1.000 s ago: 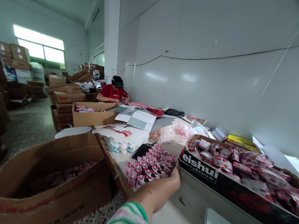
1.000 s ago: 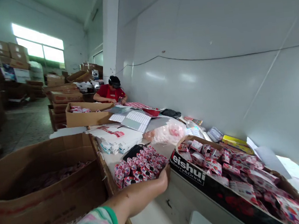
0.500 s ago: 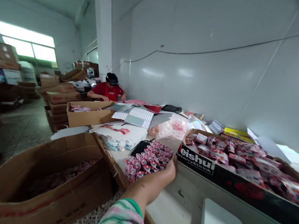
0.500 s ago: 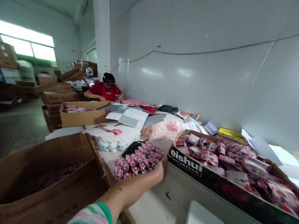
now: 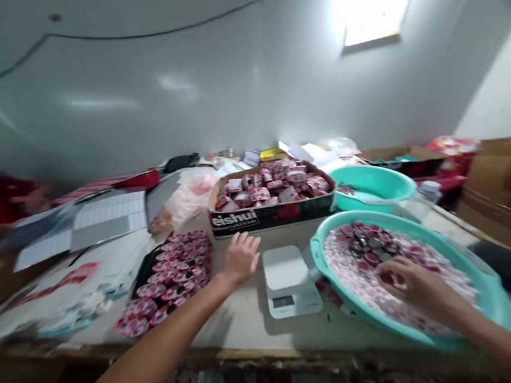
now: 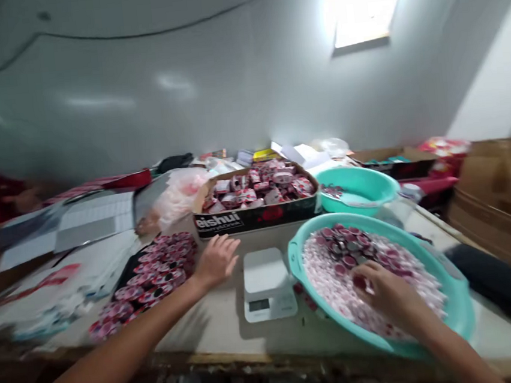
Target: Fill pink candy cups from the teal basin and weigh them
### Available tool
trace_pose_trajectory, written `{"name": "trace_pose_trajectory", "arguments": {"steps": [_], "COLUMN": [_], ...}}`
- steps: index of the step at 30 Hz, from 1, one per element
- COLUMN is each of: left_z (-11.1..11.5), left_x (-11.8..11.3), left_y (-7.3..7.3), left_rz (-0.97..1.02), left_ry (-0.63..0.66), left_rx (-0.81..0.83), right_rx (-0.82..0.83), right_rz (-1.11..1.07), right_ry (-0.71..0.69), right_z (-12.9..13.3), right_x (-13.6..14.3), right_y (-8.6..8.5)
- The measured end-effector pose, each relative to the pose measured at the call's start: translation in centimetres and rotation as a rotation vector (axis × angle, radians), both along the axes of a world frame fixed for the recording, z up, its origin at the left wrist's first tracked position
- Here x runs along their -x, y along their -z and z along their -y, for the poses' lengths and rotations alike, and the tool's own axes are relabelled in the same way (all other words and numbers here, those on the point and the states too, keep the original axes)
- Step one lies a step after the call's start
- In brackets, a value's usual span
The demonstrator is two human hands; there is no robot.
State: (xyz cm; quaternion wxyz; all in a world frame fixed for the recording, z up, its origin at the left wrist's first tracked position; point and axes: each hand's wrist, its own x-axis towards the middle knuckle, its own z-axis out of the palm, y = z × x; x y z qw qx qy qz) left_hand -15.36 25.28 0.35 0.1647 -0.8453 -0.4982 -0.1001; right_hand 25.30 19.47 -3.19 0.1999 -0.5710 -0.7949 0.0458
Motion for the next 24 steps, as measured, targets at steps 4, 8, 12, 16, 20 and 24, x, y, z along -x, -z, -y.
{"name": "trace_pose_trajectory", "arguments": {"steps": [4,8,12,16,20,24], "left_z": [0.2,0.0,-0.4,-2.2,-5.9,-10.7], "left_x": [-2.5,-3.8,-3.5,-2.3,-0.8,-0.2], "left_y": [-1.9,-2.8,-3.3,-5.6,-9.5,-11.4], "left_rz": [0.062,0.054,0.026,-0.078,-0.167,-0.109], "left_ry": [0.078,0.074,0.031,0.061,0.053,-0.242], "left_rx": [0.013,0.026,0.029,-0.064,-0.167,-0.069], "right_rx": [0.038,-0.011,0.094,0.175,0.213,0.237], "right_rz": [0.099,0.088,-0.051,-0.139,-0.124,-0.079], "right_ry": [0.045,0.109,-0.097,-0.253,-0.207,-0.141], "right_z": [-0.5,-0.2,0.2,0.6,0.8,0.5], "right_x": [-2.7,-3.6,-1.9,0.3,1.3,1.6], "right_y": [-1.1,-1.3,-1.3,-0.5,0.8,1.7]}}
